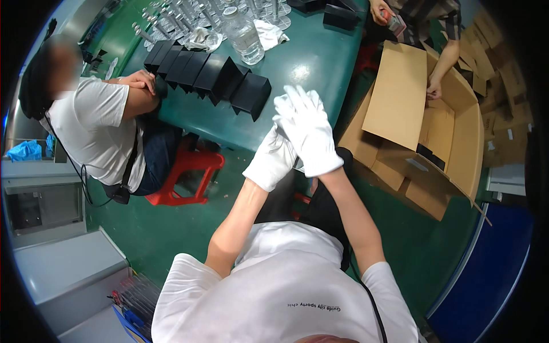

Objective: The person wipes the surfaces of small black rectangular electronic components using a white cloth. They handle the items one at a time, picking them up from a table, cleaning them, and placing them into a cardboard box. The person also folds the cloth during the process.

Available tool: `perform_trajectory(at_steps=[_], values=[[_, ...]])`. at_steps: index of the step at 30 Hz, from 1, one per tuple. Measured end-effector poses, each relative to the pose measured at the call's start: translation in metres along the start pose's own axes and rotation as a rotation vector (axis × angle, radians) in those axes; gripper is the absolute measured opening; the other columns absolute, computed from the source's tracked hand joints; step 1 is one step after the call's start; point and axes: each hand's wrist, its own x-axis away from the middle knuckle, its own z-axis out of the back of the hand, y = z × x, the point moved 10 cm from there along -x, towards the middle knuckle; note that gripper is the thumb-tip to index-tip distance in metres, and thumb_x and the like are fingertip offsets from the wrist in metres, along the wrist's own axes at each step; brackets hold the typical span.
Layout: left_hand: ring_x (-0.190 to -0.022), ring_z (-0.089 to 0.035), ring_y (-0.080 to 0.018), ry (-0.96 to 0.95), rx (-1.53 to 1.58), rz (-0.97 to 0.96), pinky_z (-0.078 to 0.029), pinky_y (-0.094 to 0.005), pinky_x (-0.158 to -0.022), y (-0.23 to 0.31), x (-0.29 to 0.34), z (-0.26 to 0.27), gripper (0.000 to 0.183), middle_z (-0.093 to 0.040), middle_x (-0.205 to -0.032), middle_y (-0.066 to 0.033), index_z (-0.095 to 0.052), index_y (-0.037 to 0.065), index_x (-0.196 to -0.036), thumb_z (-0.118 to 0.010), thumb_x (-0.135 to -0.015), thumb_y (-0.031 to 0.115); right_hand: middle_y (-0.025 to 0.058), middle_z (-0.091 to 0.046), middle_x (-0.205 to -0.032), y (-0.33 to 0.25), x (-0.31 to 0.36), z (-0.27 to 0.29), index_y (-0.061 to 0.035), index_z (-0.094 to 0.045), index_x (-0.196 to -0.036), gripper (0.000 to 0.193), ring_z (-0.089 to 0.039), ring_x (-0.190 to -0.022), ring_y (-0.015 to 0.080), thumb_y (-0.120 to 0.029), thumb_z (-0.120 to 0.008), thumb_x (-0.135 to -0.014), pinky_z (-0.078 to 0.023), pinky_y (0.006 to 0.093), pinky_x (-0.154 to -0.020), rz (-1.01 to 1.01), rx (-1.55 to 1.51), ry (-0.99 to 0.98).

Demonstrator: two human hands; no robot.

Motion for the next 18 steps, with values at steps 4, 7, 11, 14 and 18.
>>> perform_trajectory(at_steps=[4, 7, 11, 14, 18], values=[[-0.130, -0.057, -0.0219, 0.134, -0.690, -0.016, -0.043, -0.0424, -0.115, 0.009, 0.013, 0.020, 0.037, -0.058, -0.142, -0.0132, -0.054, 0.006, -0.140, -0.044, -0.108, 0.021, 0.0147, -0.059, -0.145, -0.034, 0.046, 0.014, -0.0111, -0.065, -0.138, 0.045, -0.049, -0.141, 0.0328, -0.012, -0.064, -0.093, -0.035, 0.0515, -0.118, -0.023, -0.204, -0.064], [-0.121, -0.063, -0.0261, 0.243, -0.988, 0.017, -0.040, -0.0459, -0.117, 0.010, 0.013, 0.020, 0.039, -0.062, -0.138, -0.0154, -0.055, 0.007, -0.140, -0.049, -0.106, 0.024, 0.0158, -0.062, -0.140, -0.043, 0.084, 0.018, -0.0107, -0.066, -0.137, 0.044, -0.057, -0.134, 0.0289, -0.009, -0.065, -0.093, -0.042, 0.0460, -0.113, -0.146, -0.391, -0.199], [-0.115, -0.066, -0.0315, 0.202, -0.391, 0.242, -0.040, -0.0472, -0.118, -0.013, 0.008, 0.016, 0.043, -0.065, -0.135, -0.0173, -0.056, 0.008, -0.140, -0.058, -0.103, 0.029, 0.0181, -0.071, -0.117, 0.019, 0.157, 0.019, -0.0029, -0.066, -0.127, 0.033, -0.069, -0.104, 0.0261, -0.022, -0.058, -0.101, -0.055, 0.0365, -0.090, -0.587, -0.503, -0.326], [-0.119, -0.064, -0.0242, 0.250, -0.887, -0.155, -0.047, -0.0408, -0.109, -0.014, 0.005, -0.026, 0.048, -0.066, -0.131, -0.0115, -0.057, 0.003, -0.137, -0.067, -0.100, 0.031, 0.0129, -0.073, -0.105, 0.083, 0.198, 0.047, 0.0012, -0.063, -0.126, 0.050, -0.072, -0.089, 0.0224, -0.044, -0.049, -0.108, -0.058, 0.0345, -0.079, -1.024, -0.982, 0.196], [-0.093, -0.069, -0.0172, 0.461, -1.588, -0.133, -0.053, -0.0372, -0.083, -0.021, 0.028, -0.033, 0.038, -0.073, -0.103, -0.0100, -0.065, 0.000, -0.121, -0.065, -0.098, 0.031, 0.0095, -0.072, -0.096, 0.107, 0.185, 0.059, -0.0013, -0.062, -0.130, 0.066, -0.067, -0.072, 0.0145, -0.061, -0.049, -0.104, -0.053, 0.0279, -0.062, -1.304, -1.071, 0.399]])
